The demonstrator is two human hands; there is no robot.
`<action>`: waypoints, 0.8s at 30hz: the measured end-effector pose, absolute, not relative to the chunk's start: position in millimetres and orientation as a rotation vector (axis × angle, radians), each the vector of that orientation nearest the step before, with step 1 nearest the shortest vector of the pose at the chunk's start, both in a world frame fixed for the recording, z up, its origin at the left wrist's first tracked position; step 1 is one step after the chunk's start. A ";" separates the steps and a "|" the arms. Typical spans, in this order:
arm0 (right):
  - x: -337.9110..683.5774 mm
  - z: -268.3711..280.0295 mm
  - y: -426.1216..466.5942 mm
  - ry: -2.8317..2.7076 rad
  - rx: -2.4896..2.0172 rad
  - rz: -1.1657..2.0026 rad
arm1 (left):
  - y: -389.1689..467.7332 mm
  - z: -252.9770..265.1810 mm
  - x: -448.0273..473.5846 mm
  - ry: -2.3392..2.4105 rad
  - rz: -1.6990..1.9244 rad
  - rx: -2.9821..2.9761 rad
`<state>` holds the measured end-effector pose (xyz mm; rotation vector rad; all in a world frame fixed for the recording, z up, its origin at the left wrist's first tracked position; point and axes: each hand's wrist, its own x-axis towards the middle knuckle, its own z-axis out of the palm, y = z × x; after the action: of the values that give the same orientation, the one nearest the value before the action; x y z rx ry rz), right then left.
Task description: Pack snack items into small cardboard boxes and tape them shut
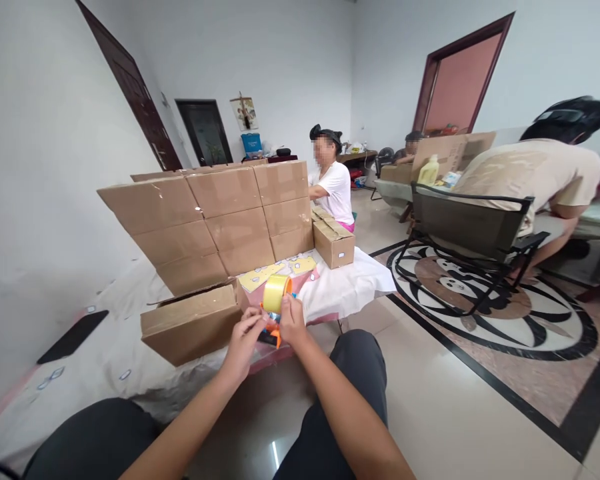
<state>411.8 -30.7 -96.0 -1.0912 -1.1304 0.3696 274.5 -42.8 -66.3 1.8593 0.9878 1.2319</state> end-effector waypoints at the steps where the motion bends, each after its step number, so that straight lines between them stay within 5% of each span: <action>1: 411.9 -97.3 -29.4 -1.153 -1.082 0.370 | -43.5 -63.8 272.7 0.996 1.251 1.848; 24: 470.9 -73.4 -17.1 -0.754 -1.037 0.253 | -71.7 -94.5 257.5 1.016 0.836 1.723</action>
<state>470.9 -17.1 -73.4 -1.0373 -0.7537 0.2528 257.5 -71.7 -94.5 1.7233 1.0158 0.8363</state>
